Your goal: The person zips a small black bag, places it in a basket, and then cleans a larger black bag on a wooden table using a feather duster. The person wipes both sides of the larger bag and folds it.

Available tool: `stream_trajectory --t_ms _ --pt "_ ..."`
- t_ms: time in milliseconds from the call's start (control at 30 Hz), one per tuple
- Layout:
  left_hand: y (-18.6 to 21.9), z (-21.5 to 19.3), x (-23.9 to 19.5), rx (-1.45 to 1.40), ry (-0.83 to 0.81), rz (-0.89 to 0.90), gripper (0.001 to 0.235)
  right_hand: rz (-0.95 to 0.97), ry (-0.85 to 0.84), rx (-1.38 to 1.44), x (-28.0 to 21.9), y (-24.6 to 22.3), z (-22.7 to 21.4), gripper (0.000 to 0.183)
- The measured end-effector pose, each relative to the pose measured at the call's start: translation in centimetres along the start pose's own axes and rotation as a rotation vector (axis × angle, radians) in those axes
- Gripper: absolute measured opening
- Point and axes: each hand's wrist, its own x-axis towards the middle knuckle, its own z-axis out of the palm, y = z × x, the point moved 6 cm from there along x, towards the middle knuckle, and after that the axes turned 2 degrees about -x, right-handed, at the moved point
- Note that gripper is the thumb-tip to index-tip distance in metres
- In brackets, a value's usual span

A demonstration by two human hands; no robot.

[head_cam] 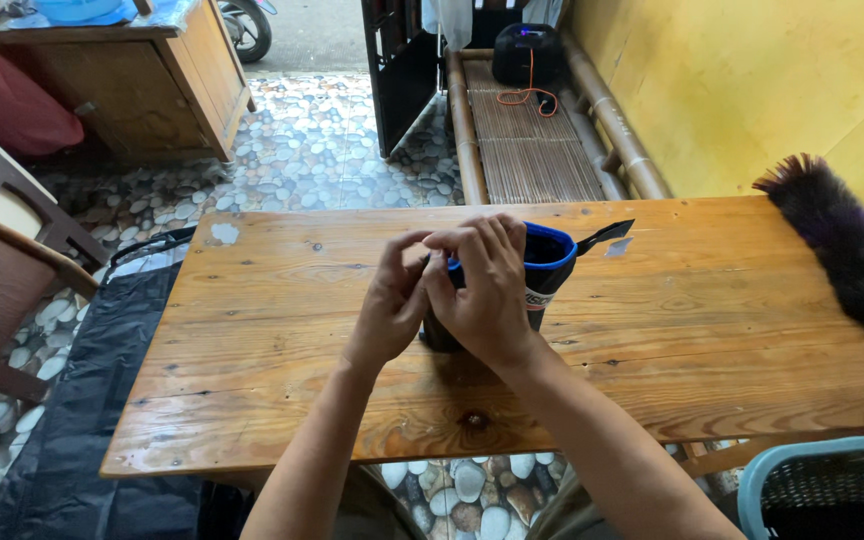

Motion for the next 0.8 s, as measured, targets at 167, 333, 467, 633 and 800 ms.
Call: stream_trajectory --t_ms 167,333,467,633,800 --pt "-1.4 -0.9 -0.3 0.040 0.131 0.050 0.022 0.027 0.009 0.066 0.1 0.2 -0.1 0.011" --pt "-1.0 -0.6 -0.2 -0.048 0.228 0.060 0.016 0.040 -0.002 0.084 0.1 0.1 -0.3 0.011" --pt "-1.3 -0.9 -0.3 -0.081 0.240 0.107 0.018 0.027 0.010 0.005 -0.1 0.0 -0.2 0.010" --pt "-1.7 -0.9 -0.4 -0.013 0.221 0.132 0.020 0.026 0.011 -0.080 -0.2 -0.2 -0.3 0.011" --pt "-2.6 -0.8 -0.6 -0.019 0.267 0.136 0.019 0.052 0.028 -0.118 -0.1 -0.3 -0.5 0.009"
